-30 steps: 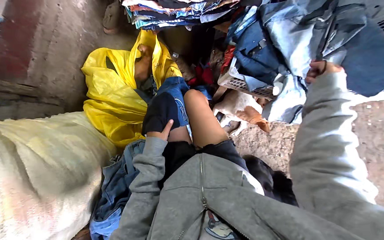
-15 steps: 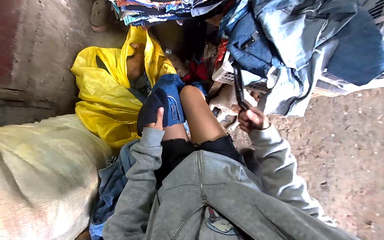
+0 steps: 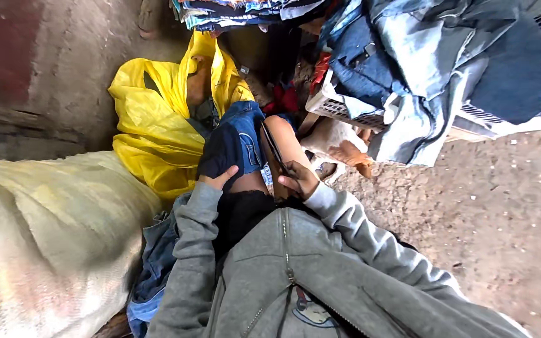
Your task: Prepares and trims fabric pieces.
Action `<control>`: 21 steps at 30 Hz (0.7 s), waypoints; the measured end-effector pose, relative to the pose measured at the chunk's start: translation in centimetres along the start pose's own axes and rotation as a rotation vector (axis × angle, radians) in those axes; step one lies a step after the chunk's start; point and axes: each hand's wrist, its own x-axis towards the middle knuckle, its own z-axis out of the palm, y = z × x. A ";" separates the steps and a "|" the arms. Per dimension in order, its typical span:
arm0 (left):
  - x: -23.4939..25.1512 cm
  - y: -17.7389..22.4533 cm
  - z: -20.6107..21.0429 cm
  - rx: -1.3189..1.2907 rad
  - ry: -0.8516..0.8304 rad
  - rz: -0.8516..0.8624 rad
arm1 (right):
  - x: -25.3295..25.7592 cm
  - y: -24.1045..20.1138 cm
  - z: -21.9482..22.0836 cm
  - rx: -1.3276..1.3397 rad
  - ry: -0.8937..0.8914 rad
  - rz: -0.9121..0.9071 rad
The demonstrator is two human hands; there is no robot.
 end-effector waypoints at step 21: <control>-1.0 2.2 0.6 0.109 -0.093 -0.110 | -6.1 0.2 -0.8 0.609 -0.682 0.396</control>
